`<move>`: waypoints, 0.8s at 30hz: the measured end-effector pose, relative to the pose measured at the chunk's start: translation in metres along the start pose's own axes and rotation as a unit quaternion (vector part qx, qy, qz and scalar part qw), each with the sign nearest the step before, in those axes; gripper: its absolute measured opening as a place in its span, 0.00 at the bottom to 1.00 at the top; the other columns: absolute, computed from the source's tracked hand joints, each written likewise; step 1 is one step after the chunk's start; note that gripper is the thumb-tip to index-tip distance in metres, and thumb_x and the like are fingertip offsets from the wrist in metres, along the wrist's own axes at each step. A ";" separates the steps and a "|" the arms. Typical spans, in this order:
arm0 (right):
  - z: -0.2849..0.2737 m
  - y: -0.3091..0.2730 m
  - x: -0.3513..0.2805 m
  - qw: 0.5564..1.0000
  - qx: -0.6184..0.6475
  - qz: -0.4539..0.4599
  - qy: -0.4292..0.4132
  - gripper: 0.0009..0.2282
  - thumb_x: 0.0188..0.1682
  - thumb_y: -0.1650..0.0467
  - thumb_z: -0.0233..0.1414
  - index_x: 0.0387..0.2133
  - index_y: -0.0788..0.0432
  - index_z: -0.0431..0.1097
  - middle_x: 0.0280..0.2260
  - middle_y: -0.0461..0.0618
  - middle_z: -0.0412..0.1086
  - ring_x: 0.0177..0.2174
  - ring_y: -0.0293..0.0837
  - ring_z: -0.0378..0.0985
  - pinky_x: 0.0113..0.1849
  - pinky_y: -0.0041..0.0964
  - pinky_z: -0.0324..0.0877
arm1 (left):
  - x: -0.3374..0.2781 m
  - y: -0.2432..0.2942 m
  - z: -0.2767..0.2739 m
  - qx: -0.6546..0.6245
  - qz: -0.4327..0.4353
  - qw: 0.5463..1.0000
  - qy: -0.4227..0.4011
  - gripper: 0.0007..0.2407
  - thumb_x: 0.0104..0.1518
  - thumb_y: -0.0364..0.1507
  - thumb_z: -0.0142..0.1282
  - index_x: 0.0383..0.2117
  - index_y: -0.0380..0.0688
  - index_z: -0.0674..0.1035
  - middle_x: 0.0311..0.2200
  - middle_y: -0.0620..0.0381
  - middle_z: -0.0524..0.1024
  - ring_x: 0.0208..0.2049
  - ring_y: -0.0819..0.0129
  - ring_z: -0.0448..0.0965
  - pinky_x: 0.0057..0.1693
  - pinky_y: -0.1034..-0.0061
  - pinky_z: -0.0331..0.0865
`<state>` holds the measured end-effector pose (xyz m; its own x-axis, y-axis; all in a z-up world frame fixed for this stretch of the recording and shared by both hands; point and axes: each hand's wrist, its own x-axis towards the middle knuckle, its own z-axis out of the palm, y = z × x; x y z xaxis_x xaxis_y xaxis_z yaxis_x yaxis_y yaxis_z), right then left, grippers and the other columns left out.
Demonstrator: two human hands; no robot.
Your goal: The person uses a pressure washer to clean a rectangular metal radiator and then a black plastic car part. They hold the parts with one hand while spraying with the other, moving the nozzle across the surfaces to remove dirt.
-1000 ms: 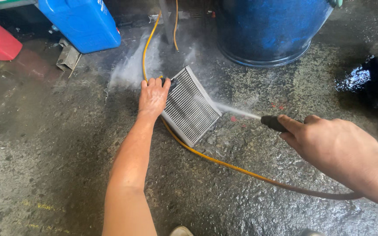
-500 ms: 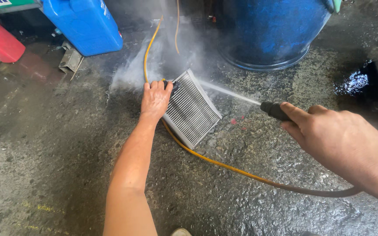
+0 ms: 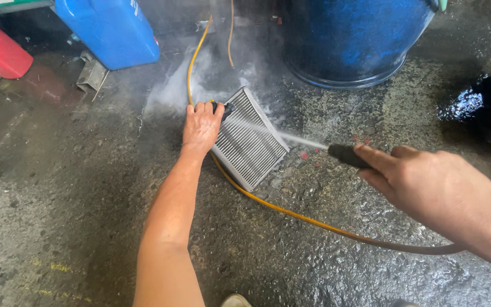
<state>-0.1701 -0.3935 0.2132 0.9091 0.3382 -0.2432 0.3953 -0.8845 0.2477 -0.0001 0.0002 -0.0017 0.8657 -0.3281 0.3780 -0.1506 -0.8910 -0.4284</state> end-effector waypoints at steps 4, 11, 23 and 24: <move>0.001 0.001 0.000 1.000 -0.011 0.010 -0.010 0.23 0.55 0.55 0.44 0.63 0.44 0.61 0.20 0.43 0.71 0.16 0.37 0.76 0.22 0.34 0.75 | 0.000 -0.001 0.002 0.004 0.001 1.000 0.008 0.16 0.57 0.27 0.52 0.53 0.51 0.75 0.37 0.56 0.76 0.43 0.60 0.74 0.50 0.60 0.63; -0.002 -0.001 0.002 0.999 -0.017 0.022 -0.032 0.25 0.56 0.55 0.43 0.66 0.44 0.58 0.20 0.42 0.71 0.16 0.35 0.76 0.22 0.31 0.75 | 0.000 -0.001 0.001 0.009 -0.001 1.000 0.006 0.16 0.56 0.27 0.52 0.52 0.51 0.76 0.36 0.57 0.75 0.42 0.60 0.74 0.50 0.60 0.63; -0.003 -0.003 0.007 0.995 -0.043 0.008 -0.086 0.23 0.59 0.56 0.38 0.68 0.43 0.54 0.23 0.39 0.68 0.17 0.33 0.74 0.20 0.27 0.74 | 0.000 -0.001 -0.001 0.010 -0.007 1.000 -0.015 0.18 0.55 0.27 0.55 0.54 0.51 0.75 0.37 0.57 0.75 0.44 0.60 0.74 0.49 0.61 0.63; -0.001 -0.004 0.007 0.996 -0.032 0.010 -0.084 0.24 0.59 0.55 0.39 0.68 0.44 0.55 0.22 0.40 0.68 0.17 0.33 0.75 0.20 0.28 0.74 | 0.000 -0.001 0.000 0.006 -0.008 1.000 -0.014 0.18 0.55 0.27 0.55 0.54 0.51 0.75 0.37 0.57 0.75 0.44 0.60 0.74 0.49 0.61 0.63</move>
<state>-0.1648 -0.3875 0.2111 0.8844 0.2575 -0.3893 0.3899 -0.8662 0.3126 0.0002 0.0011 -0.0006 0.8810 -0.3047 0.3619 -0.1310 -0.8921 -0.4324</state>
